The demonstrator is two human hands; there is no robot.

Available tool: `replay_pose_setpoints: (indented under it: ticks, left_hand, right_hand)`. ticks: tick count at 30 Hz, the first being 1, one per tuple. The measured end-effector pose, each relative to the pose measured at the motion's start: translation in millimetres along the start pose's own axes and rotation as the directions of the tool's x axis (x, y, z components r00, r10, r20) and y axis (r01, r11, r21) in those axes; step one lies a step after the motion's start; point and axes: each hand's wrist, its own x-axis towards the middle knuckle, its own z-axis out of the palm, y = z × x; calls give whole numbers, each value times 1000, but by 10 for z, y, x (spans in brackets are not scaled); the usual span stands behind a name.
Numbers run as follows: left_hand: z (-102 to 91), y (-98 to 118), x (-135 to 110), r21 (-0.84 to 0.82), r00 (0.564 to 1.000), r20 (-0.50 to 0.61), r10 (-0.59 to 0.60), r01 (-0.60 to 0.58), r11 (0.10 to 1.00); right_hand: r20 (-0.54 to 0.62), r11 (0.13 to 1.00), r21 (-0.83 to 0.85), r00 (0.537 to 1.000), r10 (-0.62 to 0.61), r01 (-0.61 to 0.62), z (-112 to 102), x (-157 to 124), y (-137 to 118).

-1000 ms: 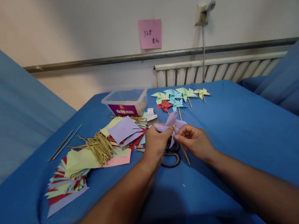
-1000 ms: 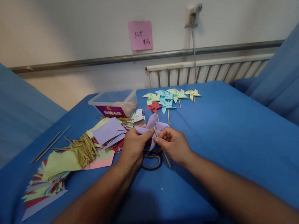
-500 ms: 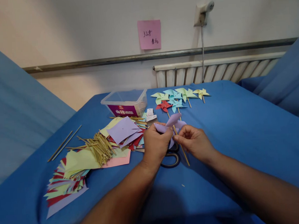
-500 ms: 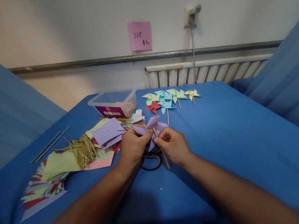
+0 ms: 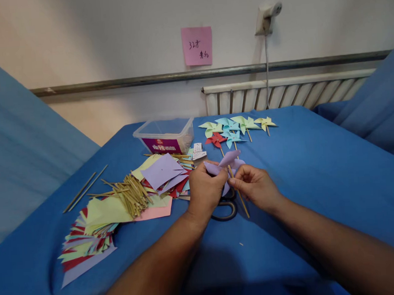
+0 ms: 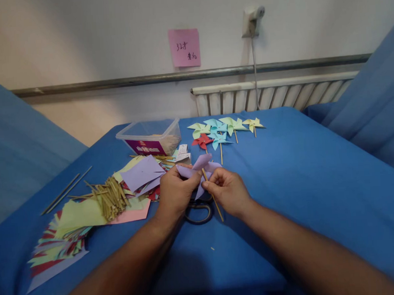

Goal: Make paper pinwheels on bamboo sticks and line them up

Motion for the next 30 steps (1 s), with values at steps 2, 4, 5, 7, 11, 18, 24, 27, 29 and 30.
replay_pose_setpoints:
  ticks: [2, 4, 5, 7, 11, 18, 24, 27, 29, 30]
  left_hand:
    - [-1, 28, -6, -15, 1000, -7, -5, 5, 1000]
    - [-4, 48, -11, -38, 1000, -9, -19, 19, 999]
    - [-6, 53, -12, -47, 1000, -7, -27, 26, 999]
    - [-11, 55, -15, -59, 999, 4, -43, 43, 997]
    - [-11, 27, -13, -80, 998, 20, -63, 64, 995]
    - [21, -54, 23, -122, 996, 33, -88, 92, 988]
    - [31, -77, 41, -171, 992, 36, -121, 126, 977]
    - [32, -91, 43, -142, 993, 16, -115, 117, 983]
    - [35, -104, 47, -133, 993, 9, -119, 119, 984]
    - [37, -108, 50, -137, 992, 13, -126, 126, 983]
  right_hand:
    - [2, 1000, 7, 1000, -1, 1, 7, -6, 18]
    - [-1, 1000, -2, 1000, -25, 25, 6, -21, 48]
    - [-7, 998, -26, 999, -51, 51, 1, -33, 65]
    - [-24, 984, -129, 992, -127, 123, -15, -64, 93]
    - [-14, 885, -391, 960, -279, 252, -49, -128, 101]
    - [-6, 834, -443, 929, -369, 328, -36, -161, 69]
    - [-77, 891, -307, 924, -375, 335, 2, -205, 31]
    - [-99, 939, -205, 949, -300, 275, 11, -175, 15]
    - [-89, 963, -152, 967, -237, 222, 4, -134, 19]
    - [-82, 968, -143, 973, -217, 204, -3, -111, 25]
